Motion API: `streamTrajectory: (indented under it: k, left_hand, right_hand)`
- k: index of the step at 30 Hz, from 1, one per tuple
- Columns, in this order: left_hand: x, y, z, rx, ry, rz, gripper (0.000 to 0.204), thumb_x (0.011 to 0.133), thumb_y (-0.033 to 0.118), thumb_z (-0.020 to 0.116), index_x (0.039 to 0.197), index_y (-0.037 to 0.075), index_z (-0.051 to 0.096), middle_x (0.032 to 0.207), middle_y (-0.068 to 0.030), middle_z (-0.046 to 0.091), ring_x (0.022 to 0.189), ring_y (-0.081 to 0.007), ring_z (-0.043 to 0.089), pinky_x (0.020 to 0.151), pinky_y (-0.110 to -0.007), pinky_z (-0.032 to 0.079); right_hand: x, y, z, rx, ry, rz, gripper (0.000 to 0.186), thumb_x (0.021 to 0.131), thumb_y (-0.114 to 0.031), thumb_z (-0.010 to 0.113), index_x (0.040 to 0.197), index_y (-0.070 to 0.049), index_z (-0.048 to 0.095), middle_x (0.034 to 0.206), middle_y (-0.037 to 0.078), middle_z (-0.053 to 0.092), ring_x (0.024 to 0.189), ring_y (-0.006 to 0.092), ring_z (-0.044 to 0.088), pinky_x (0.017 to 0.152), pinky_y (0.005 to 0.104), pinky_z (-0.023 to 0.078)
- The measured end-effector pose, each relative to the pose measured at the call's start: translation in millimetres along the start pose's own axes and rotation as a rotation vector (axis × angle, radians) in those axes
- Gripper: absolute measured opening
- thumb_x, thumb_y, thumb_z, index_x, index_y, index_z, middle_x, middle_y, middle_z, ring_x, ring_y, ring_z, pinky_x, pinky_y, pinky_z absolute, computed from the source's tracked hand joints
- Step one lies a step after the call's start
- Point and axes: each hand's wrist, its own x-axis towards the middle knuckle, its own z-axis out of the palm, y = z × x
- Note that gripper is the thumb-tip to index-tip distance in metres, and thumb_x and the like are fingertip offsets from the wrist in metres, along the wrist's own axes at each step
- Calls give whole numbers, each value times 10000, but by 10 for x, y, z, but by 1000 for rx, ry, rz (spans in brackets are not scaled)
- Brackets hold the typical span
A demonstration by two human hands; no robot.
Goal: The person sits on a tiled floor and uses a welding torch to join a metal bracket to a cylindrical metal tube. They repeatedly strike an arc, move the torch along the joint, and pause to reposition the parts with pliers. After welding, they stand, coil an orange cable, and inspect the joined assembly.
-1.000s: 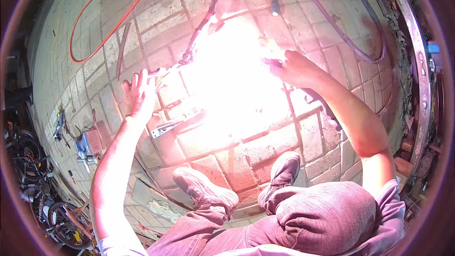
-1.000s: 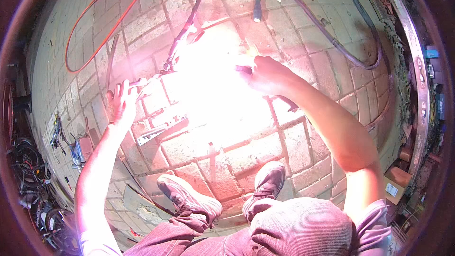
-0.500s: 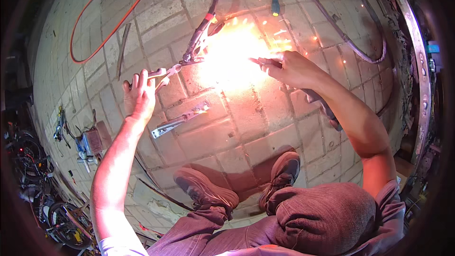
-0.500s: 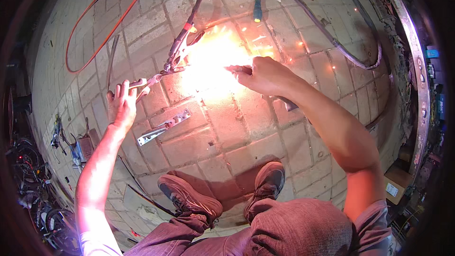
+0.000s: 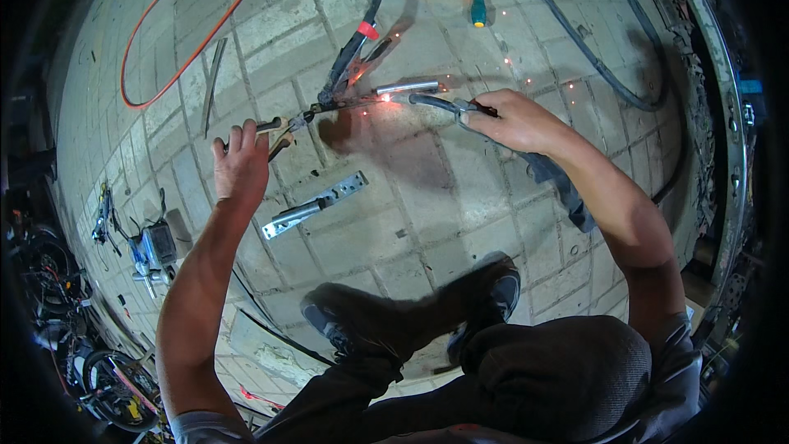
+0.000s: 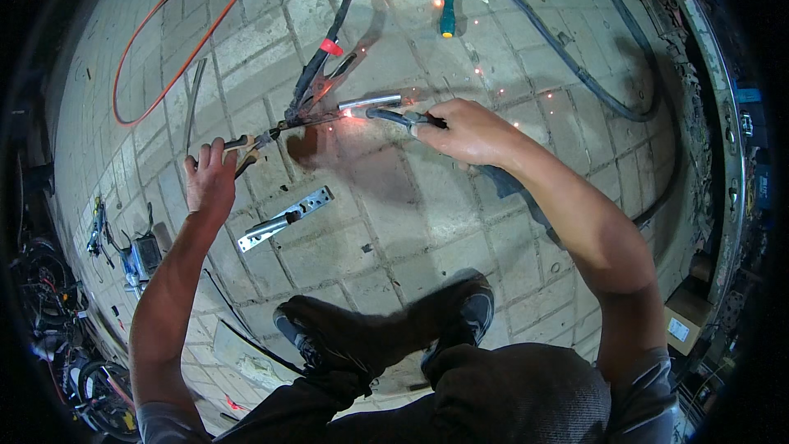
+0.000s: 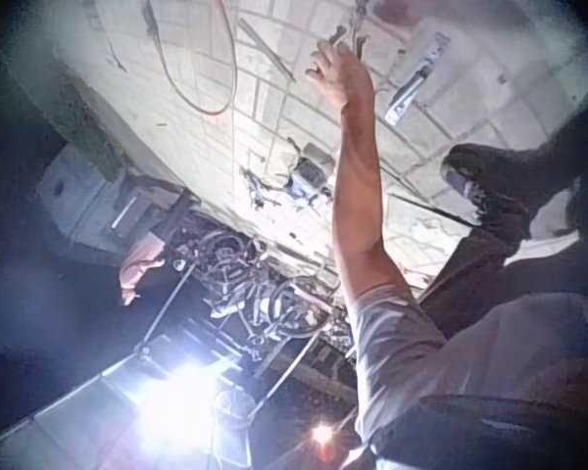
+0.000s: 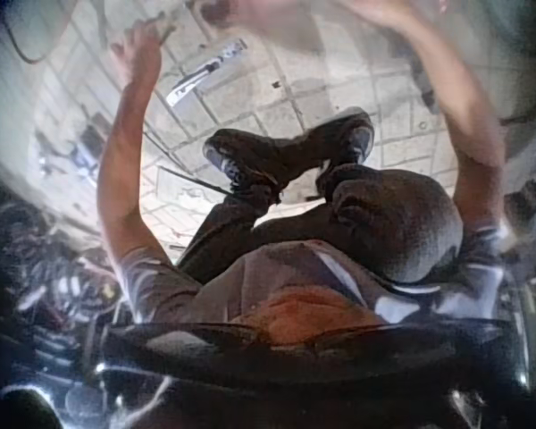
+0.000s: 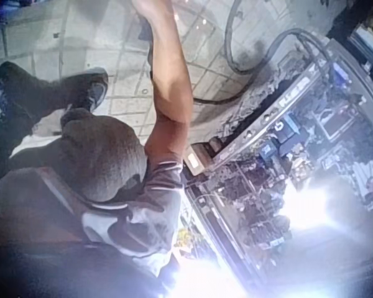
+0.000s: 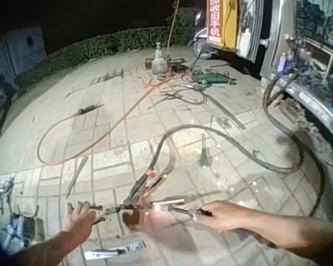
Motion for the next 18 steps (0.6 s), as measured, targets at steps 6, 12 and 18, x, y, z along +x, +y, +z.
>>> streamTrajectory:
  k: [6,12,18]
  left_hand:
    - [26,5,-33,17,-285,-14,450,861,117,560,1307,104,508,1381,-126,444,1159,-253,484,912,-479,390]
    - [-65,-33,341,14,64,-4,298,827,146,590,1124,114,583,1241,-73,491,1071,-222,495,874,-465,402]
    - [-14,4,91,23,4,0,169,804,146,593,967,116,623,1154,-36,499,1051,-207,494,867,-441,388]
  right_hand:
    - [-73,-135,3,-128,40,57,409,853,-340,574,1036,16,660,797,227,671,707,311,673,665,410,510]
    - [48,49,73,-61,9,-52,382,890,-342,592,1064,-7,651,730,143,646,609,229,646,603,390,502]
    - [-78,54,11,109,-13,10,312,931,-300,579,951,9,611,661,51,566,504,143,566,480,327,457]
